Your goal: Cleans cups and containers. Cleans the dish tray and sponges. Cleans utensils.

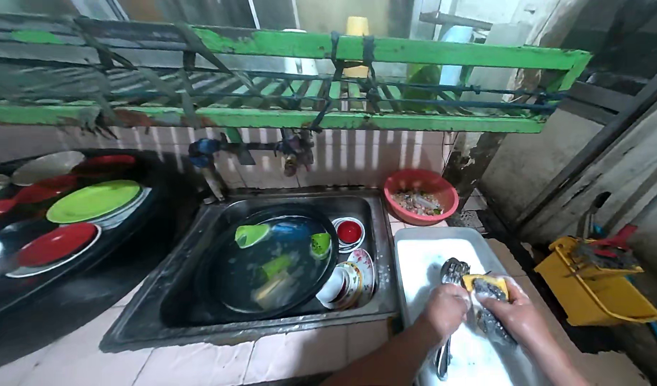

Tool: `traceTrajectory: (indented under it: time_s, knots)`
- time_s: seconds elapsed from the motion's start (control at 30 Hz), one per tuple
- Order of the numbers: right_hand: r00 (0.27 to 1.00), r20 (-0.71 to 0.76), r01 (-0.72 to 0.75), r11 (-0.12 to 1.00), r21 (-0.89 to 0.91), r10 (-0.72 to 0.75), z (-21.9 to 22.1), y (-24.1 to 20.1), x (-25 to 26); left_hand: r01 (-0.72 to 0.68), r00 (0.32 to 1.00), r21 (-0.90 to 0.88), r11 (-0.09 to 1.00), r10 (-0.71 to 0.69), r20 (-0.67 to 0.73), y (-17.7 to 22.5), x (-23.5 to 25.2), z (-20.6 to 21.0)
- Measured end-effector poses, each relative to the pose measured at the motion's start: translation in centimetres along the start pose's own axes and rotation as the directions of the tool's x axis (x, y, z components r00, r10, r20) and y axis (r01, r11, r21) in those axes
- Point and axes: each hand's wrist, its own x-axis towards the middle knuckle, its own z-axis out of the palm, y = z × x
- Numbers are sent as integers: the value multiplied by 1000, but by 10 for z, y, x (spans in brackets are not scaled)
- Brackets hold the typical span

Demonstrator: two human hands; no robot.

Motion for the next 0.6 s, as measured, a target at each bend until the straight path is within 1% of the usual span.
traceTrajectory:
  time_s: [0.07, 0.13, 0.2, 0.27, 0.33, 0.37, 0.43, 0.5, 0.53, 0.6]
  knots:
    - [996, -70, 40, 993, -113, -49, -7, -4, 8, 26, 999, 17, 999, -26, -20, 0, 1, 1]
    - [989, -102, 88, 984, -157, -105, -6, -6, 10, 42, 998, 14, 999, -42, -40, 1, 4, 1]
    - [983, -42, 169, 966, -197, -180, 7, 0, 2, 28, 998, 1, 1000, -27, -53, 0, 5, 0]
    - [979, 60, 206, 947, -246, -197, 18, 7, -3, 14, 998, 18, 1000, -13, -56, -1, 5, -3]
    - [976, 80, 215, 934, -286, -201, 16, 9, 6, 28, 998, 22, 999, -27, -61, -2, 5, -5]
    - [977, 52, 214, 931, -295, -208, 10, 7, 13, 39, 997, 3, 999, -38, -70, -4, 6, -4]
    - [974, -87, 179, 950, -255, -207, -5, -4, 28, 65, 994, -39, 997, -68, -88, -3, 11, -2]
    - [959, -234, 136, 983, -122, -162, -20, -11, 40, 81, 992, -57, 995, -86, -92, 0, 10, -2]
    - [961, -250, 114, 992, -44, -122, -23, -12, 42, 75, 993, -75, 994, -81, -85, 0, 9, -4]
    - [982, -178, 76, 996, 36, -68, -18, -10, 36, 23, 999, -132, 991, -29, -45, 0, 8, -5]
